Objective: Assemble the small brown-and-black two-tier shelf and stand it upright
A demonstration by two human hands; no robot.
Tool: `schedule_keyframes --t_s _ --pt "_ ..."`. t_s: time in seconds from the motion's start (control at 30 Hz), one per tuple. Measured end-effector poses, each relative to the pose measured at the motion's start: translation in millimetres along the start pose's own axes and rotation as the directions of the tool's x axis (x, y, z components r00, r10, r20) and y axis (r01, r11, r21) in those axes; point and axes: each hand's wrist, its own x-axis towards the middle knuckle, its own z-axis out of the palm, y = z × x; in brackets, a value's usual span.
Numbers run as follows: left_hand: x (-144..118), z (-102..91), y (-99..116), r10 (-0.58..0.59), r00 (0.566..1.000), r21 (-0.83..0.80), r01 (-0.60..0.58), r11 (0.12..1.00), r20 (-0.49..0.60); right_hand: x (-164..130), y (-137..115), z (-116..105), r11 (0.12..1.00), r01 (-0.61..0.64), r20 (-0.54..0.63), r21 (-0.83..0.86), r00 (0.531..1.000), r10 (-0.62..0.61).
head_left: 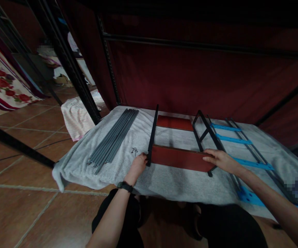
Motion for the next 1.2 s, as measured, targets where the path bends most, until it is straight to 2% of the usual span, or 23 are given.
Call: schedule_keyframes --t_s 0.2,0.37,0.57,0.7,0.87,1.03,1.2 --pt "0.6 -0.8 1.7 0.026 0.998 -0.048 -0.029 0.998 -0.06 0.1 0.9 -0.1 1.0 0.005 -0.007 0.001 1.0 -0.005" --pt "0.8 -3.7 0.9 0.011 1.0 -0.053 -0.011 0.999 0.001 0.2 0.4 -0.2 1.0 0.011 0.004 0.006 1.0 -0.011" --pt "1.3 -3.1 1.8 0.025 0.999 -0.027 -0.026 0.999 -0.027 0.0 -1.6 -0.3 1.0 -0.007 -0.003 0.0 1.0 0.007" --pt "1.8 -4.4 0.5 -0.008 1.0 -0.046 0.008 0.999 0.015 -0.1 -2.8 -0.8 1.0 0.007 0.007 0.009 1.0 -0.007" --pt "0.8 0.5 -0.9 0.032 0.998 -0.066 -0.035 0.997 -0.045 0.0 -1.1 -0.6 1.0 0.007 0.001 -0.009 1.0 -0.007" --pt "5.1 1.5 -4.8 -0.011 1.0 -0.106 0.01 0.994 -0.014 0.3 -1.0 -0.9 1.0 0.009 0.021 0.002 1.0 -0.009" --pt "2.8 -0.1 -0.8 0.038 0.998 -0.11 -0.043 0.993 -0.05 -0.2 -2.0 -0.7 1.0 0.003 0.018 0.006 1.0 -0.003"
